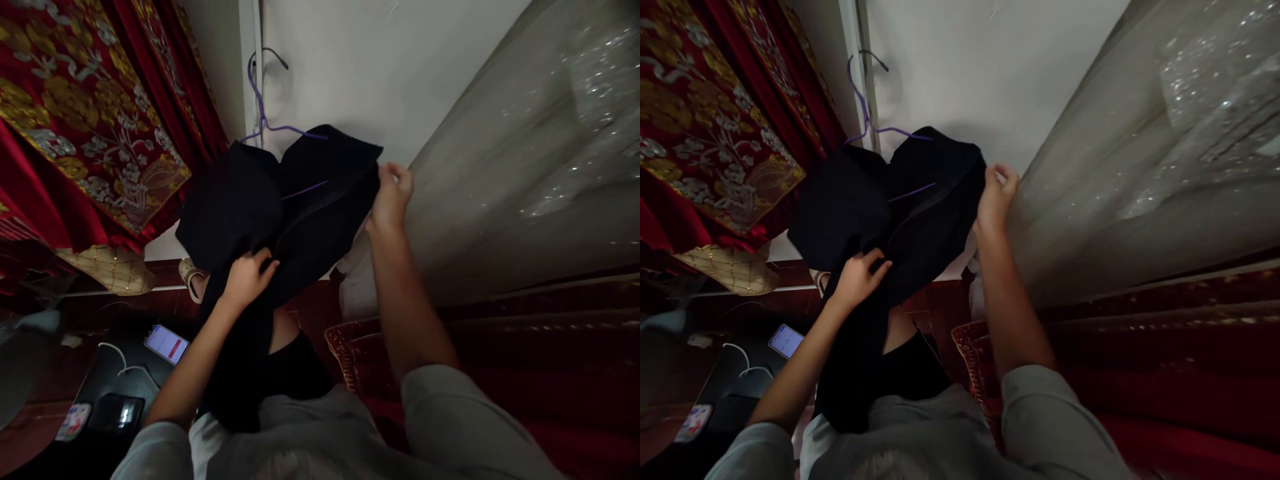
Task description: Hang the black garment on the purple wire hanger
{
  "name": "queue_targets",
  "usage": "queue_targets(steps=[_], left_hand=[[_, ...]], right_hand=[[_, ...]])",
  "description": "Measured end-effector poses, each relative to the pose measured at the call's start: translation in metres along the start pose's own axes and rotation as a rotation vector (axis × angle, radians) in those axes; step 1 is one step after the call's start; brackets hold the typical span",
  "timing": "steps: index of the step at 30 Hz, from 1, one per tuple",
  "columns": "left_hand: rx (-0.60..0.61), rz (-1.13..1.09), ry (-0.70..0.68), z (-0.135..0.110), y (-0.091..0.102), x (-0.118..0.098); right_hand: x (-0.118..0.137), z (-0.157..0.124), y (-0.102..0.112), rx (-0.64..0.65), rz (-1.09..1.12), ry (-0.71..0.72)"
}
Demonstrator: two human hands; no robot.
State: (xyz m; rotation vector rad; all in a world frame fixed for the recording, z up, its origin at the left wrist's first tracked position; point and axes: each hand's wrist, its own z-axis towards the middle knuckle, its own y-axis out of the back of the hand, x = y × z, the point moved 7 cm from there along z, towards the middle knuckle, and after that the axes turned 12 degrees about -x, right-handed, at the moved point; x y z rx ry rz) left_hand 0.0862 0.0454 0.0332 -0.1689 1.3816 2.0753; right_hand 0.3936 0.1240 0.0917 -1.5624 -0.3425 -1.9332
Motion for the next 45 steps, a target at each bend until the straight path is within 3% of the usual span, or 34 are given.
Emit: queue_targets(steps=[1, 2, 3, 5, 6, 8, 10, 11, 14, 19, 21, 24, 27, 33, 37, 41, 45], left_hand=[[-0.05, -0.081, 0.039, -0.009, -0.001, 0.0], [-0.101, -0.149, 0.081, -0.019, -0.002, 0.001], [-0.155, -0.206, 0.122, -0.028, -0.003, 0.002], [-0.249, -0.328, 0.193, -0.043, -0.007, 0.002], [-0.289, -0.399, 0.233, -0.048, -0.009, 0.003], [-0.34, -0.533, 0.33, -0.056, -0.013, 0.005], [-0.35, -0.596, 0.421, -0.061, -0.018, 0.008], [-0.353, -0.595, 0.451, -0.063, -0.02, 0.009], [-0.401, -0.6, 0.467, -0.069, -0.022, 0.009], [-0.6, -0.722, 0.428, -0.079, -0.016, 0.01], [-0.565, -0.724, 0.387, -0.077, -0.016, 0.007], [-0.494, -0.735, 0.349, -0.071, -0.016, 0.003], [-0.507, -0.769, 0.375, -0.069, -0.015, 0.004], [-0.542, -0.839, 0.501, -0.071, -0.016, 0.011], [-0.544, -0.806, 0.514, -0.072, -0.011, 0.013], [-0.519, -0.78, 0.494, -0.074, -0.005, 0.014], [-0.458, -0.771, 0.468, -0.073, -0.002, 0.019]], right_hand=[[-0.006, -0.019, 0.022, -0.204, 0.062, -0.081], [-0.008, -0.044, 0.035, -0.269, 0.147, -0.114], [-0.008, -0.072, 0.045, -0.29, 0.241, -0.115], [-0.005, -0.127, 0.051, -0.192, 0.361, -0.09], [-0.006, -0.151, 0.048, -0.116, 0.379, -0.086], [-0.019, -0.195, 0.017, 0.312, 0.267, -0.213], [-0.037, -0.223, -0.006, 0.604, 0.155, -0.349], [-0.044, -0.227, -0.012, 0.654, 0.128, -0.39], [-0.048, -0.219, -0.015, 0.626, 0.127, -0.372], [-0.033, -0.228, -0.013, 0.873, 0.033, -0.241], [-0.033, -0.23, -0.012, 0.895, -0.027, -0.196], [-0.038, -0.225, -0.013, 0.817, -0.054, -0.129], [-0.046, -0.222, -0.016, 0.766, -0.057, -0.096], [-0.048, -0.227, -0.022, 0.86, -0.083, -0.086], [-0.045, -0.233, -0.024, 0.891, -0.093, -0.076], [-0.044, -0.242, -0.026, 0.927, -0.067, -0.155], [-0.044, -0.253, -0.03, 0.932, 0.126, -0.463]])
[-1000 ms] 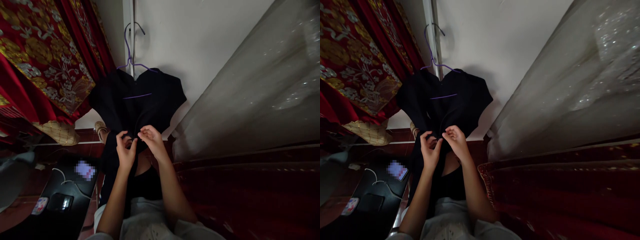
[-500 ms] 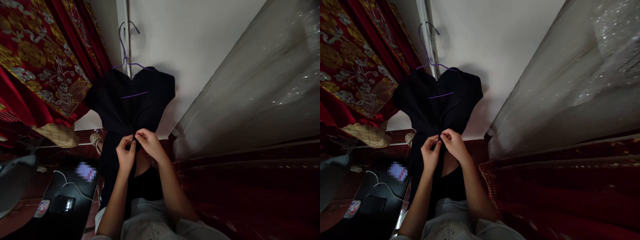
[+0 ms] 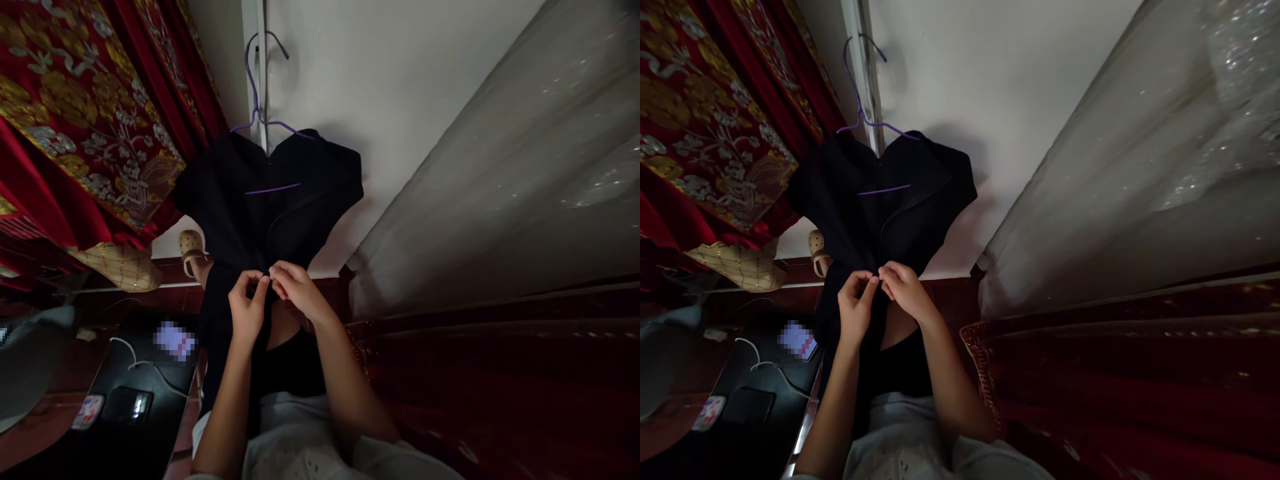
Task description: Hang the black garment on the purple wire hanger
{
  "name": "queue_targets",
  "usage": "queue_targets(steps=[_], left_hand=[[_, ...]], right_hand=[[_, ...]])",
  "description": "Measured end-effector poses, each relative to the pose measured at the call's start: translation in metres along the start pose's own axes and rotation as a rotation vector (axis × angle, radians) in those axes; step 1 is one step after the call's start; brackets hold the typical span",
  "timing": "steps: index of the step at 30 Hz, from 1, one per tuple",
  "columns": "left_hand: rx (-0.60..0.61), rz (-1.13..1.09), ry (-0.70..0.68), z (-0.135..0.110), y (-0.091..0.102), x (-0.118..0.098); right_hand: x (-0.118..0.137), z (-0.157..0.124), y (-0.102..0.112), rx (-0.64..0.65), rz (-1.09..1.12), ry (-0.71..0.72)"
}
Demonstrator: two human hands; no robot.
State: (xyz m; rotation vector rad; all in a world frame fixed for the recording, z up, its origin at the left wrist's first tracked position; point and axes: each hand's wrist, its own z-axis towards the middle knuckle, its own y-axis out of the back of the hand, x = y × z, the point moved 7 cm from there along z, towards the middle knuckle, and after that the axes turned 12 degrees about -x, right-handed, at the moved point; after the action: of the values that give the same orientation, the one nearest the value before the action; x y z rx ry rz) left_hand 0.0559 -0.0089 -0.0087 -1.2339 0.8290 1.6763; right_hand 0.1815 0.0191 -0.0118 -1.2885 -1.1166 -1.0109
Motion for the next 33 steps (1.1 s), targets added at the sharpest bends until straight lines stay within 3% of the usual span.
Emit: queue_targets(steps=[4, 8, 13, 17, 23, 27, 30, 33], left_hand=[[-0.018, 0.013, -0.01, 0.006, 0.005, 0.005], [-0.03, 0.039, -0.051, 0.006, 0.006, 0.003], [0.018, 0.092, -0.118, 0.003, 0.005, -0.005], [0.033, 0.177, -0.14, 0.006, 0.006, -0.004], [0.153, 0.184, -0.191, -0.009, -0.023, 0.002], [0.292, 0.202, -0.208, -0.017, -0.041, 0.002], [0.431, 0.229, -0.276, -0.003, -0.047, -0.022], [0.381, 0.186, -0.433, 0.04, -0.043, -0.074]], right_hand=[[-0.006, 0.002, -0.016, 0.012, 0.278, -0.181], [-0.01, 0.006, -0.019, -0.089, 0.313, -0.193], [-0.007, 0.011, -0.017, -0.121, 0.406, -0.243], [0.031, 0.044, -0.015, -0.187, 0.416, -0.2], [0.136, 0.12, -0.007, -0.346, 0.496, 0.0], [0.173, 0.128, 0.0, -0.374, 0.426, 0.122], [0.179, 0.114, 0.006, -0.379, 0.357, 0.217], [0.179, 0.1, 0.012, -0.375, 0.305, 0.288]])
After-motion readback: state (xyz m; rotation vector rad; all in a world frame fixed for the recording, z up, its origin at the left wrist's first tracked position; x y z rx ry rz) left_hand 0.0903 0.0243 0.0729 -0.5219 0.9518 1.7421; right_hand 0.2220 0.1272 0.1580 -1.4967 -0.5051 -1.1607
